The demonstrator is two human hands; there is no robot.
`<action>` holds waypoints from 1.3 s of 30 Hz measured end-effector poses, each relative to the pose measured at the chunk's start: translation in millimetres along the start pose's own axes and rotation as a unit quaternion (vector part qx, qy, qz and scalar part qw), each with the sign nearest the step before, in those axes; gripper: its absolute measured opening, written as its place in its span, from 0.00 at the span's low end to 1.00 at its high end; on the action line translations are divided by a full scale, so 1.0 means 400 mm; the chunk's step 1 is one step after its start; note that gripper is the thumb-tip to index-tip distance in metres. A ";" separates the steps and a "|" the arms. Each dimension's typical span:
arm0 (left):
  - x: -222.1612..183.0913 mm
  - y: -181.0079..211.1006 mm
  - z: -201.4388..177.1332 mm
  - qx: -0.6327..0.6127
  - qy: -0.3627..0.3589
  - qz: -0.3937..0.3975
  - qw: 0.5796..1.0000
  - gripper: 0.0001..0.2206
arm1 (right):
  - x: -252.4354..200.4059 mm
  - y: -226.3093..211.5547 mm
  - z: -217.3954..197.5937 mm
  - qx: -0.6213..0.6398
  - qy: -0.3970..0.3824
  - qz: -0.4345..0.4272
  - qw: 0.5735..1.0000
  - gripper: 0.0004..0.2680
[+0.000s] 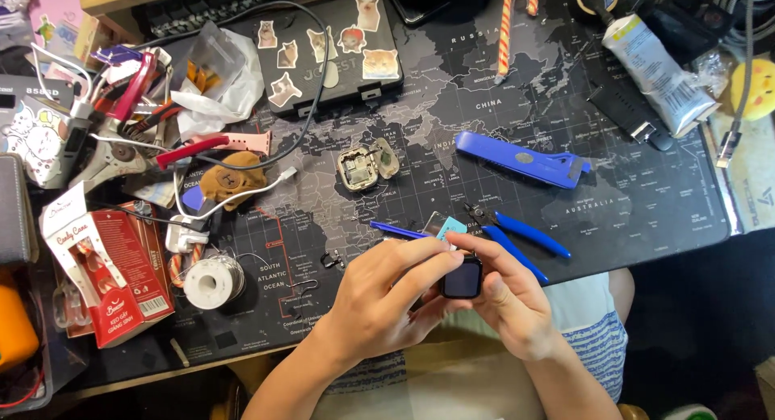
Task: Repairing a small electronic device by stripping wires and soldering a battery component
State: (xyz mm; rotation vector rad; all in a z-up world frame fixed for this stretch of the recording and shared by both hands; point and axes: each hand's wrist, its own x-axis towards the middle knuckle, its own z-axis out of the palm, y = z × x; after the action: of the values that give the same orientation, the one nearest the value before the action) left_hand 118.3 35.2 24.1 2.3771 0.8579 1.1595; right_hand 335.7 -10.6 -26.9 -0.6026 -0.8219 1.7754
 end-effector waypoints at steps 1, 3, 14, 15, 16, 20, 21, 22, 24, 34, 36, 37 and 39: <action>0.006 0.003 -0.003 0.002 0.006 0.000 1.000 0.16 | -0.002 -0.001 -0.002 0.004 -0.003 0.007 1.000 0.25; 0.007 0.002 -0.001 0.004 0.009 0.000 1.000 0.17 | -0.003 -0.001 -0.003 -0.005 0.004 0.009 1.000 0.25; 0.006 0.005 -0.004 -0.016 0.006 -0.008 1.000 0.19 | -0.004 0.001 -0.007 -0.010 0.013 0.012 1.000 0.24; 0.005 0.005 -0.003 -0.016 0.007 -0.008 1.000 0.19 | -0.003 0.000 -0.006 -0.012 0.012 0.011 1.000 0.24; 0.004 0.005 -0.002 -0.015 0.008 -0.008 1.000 0.19 | -0.003 0.000 -0.006 -0.013 0.011 0.010 1.000 0.24; 0.006 0.006 -0.001 -0.016 0.017 -0.007 1.000 0.19 | -0.003 0.001 -0.008 -0.009 0.015 0.016 1.000 0.24; 0.006 0.007 -0.001 -0.008 0.022 -0.004 1.000 0.19 | -0.002 0.001 -0.009 -0.015 0.015 0.015 1.000 0.24; 0.007 0.007 0.000 0.000 0.026 -0.001 1.000 0.20 | -0.002 0.002 -0.009 -0.020 0.015 0.015 1.000 0.24; 0.006 0.007 -0.002 0.005 0.025 -0.001 1.000 0.22 | 0.002 -0.002 -0.006 -0.016 0.017 0.016 1.000 0.24; 0.010 0.010 -0.013 -0.034 -0.018 -0.038 0.999 0.24 | 0.017 -0.019 0.013 0.021 0.005 0.024 0.999 0.27; 0.010 0.011 -0.013 -0.042 -0.021 -0.044 0.998 0.23 | 0.019 -0.016 0.012 0.018 0.011 0.023 1.000 0.27; 0.010 0.011 -0.014 -0.050 -0.023 -0.051 0.997 0.22 | 0.019 -0.014 0.011 0.015 0.017 0.023 0.999 0.28; 0.009 0.012 -0.016 -0.064 -0.033 -0.061 0.996 0.22 | 0.019 -0.010 0.011 0.013 0.018 0.017 1.000 0.28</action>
State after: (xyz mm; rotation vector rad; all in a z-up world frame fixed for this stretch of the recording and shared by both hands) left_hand 116.5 34.6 32.7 2.2145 0.8673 1.0504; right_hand 332.2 -3.6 -21.2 -0.6316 -0.7675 1.7981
